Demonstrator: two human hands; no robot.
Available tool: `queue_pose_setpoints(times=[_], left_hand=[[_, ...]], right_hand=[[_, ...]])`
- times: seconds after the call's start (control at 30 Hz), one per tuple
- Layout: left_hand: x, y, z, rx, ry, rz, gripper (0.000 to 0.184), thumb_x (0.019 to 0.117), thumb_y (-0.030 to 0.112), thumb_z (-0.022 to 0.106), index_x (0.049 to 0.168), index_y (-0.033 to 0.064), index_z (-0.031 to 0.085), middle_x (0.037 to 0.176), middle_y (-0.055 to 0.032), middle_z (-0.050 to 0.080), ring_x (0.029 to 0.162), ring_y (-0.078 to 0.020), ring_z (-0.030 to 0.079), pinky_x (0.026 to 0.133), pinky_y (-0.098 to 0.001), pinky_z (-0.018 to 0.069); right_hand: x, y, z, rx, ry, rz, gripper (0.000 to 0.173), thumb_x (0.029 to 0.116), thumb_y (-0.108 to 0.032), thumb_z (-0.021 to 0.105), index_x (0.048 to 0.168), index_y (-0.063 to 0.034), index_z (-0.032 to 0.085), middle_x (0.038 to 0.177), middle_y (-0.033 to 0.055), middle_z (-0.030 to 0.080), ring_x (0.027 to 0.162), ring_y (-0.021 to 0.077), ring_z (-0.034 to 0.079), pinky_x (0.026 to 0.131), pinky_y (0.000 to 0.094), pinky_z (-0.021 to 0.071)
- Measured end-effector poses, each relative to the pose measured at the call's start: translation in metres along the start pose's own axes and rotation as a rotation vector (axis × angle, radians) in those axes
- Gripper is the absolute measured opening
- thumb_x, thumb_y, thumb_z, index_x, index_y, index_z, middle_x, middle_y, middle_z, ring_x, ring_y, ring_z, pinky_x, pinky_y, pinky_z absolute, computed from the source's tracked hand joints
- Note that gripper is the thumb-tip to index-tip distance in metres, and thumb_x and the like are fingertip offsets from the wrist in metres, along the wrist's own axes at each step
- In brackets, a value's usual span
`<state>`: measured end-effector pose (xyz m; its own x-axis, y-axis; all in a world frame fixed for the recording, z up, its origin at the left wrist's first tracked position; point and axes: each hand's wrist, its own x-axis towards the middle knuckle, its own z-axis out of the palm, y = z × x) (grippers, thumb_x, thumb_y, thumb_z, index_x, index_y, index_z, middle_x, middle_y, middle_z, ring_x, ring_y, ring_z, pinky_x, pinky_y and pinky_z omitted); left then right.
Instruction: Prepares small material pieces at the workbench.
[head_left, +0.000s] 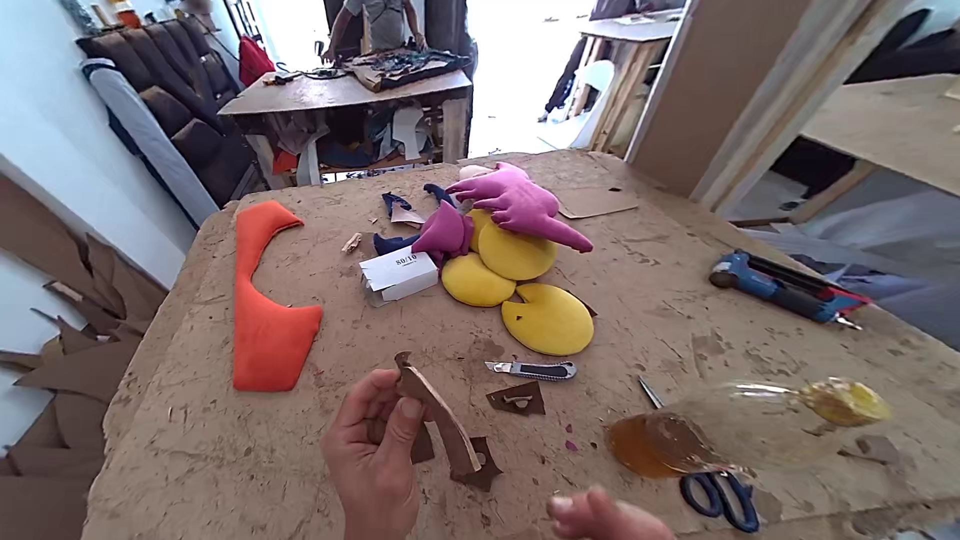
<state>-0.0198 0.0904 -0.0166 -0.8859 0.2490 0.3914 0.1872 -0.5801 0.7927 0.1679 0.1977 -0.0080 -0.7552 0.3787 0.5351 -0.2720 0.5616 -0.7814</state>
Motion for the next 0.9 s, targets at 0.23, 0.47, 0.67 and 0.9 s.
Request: queue_pose_setpoints(times=[0.23,0.47,0.67,0.9], left_hand=[[-0.034,0.007,-0.001,-0.915,-0.014,-0.720,0.024,0.1038,0.016,0.058,0.119,0.0023,0.069,0.111,-0.0168,0.072,0.092,-0.0228,0.073,0.086,-0.0345,0.0610],[-0.044,0.016,0.000,-1.031,0.021,-0.776,0.028,0.0966,0.015,0.067,0.117,-0.0036,0.071,0.113,-0.0205,0.072,0.101,-0.0265,0.072,0.094,-0.0393,0.0576],[-0.048,0.011,0.000,-1.031,0.055,-0.836,0.026,0.0955,0.016,0.066,0.113,-0.0038,0.072,0.106,-0.0185,0.073,0.098,-0.0248,0.072,0.093,-0.0397,0.0571],[-0.067,-0.002,0.004,-0.922,0.041,-0.851,0.029,0.0985,0.020,0.057,0.116,0.0020,0.071,0.105,-0.0130,0.074,0.097,-0.0197,0.072,0.090,-0.0347,0.0575]], right_hand=[[0.057,0.031,0.032,-0.106,0.130,-0.260,0.060,0.0905,-0.027,0.077,0.145,-0.0326,0.052,0.129,-0.0084,0.066,0.125,0.0141,0.061,0.103,0.0338,0.0548],[0.082,0.038,0.054,-0.254,0.178,-0.579,0.044,0.0927,-0.022,0.074,0.134,-0.0257,0.058,0.119,-0.0081,0.070,0.125,0.0149,0.060,0.107,0.0319,0.0510],[0.081,0.046,0.056,-0.392,0.157,-0.640,0.039,0.0942,-0.020,0.072,0.131,-0.0238,0.060,0.115,-0.0060,0.071,0.121,0.0159,0.063,0.105,0.0345,0.0522],[0.059,0.046,0.045,-0.475,0.095,-0.413,0.037,0.0926,-0.026,0.070,0.127,-0.0224,0.056,0.106,-0.0060,0.065,0.111,0.0086,0.063,0.100,0.0257,0.0507]])
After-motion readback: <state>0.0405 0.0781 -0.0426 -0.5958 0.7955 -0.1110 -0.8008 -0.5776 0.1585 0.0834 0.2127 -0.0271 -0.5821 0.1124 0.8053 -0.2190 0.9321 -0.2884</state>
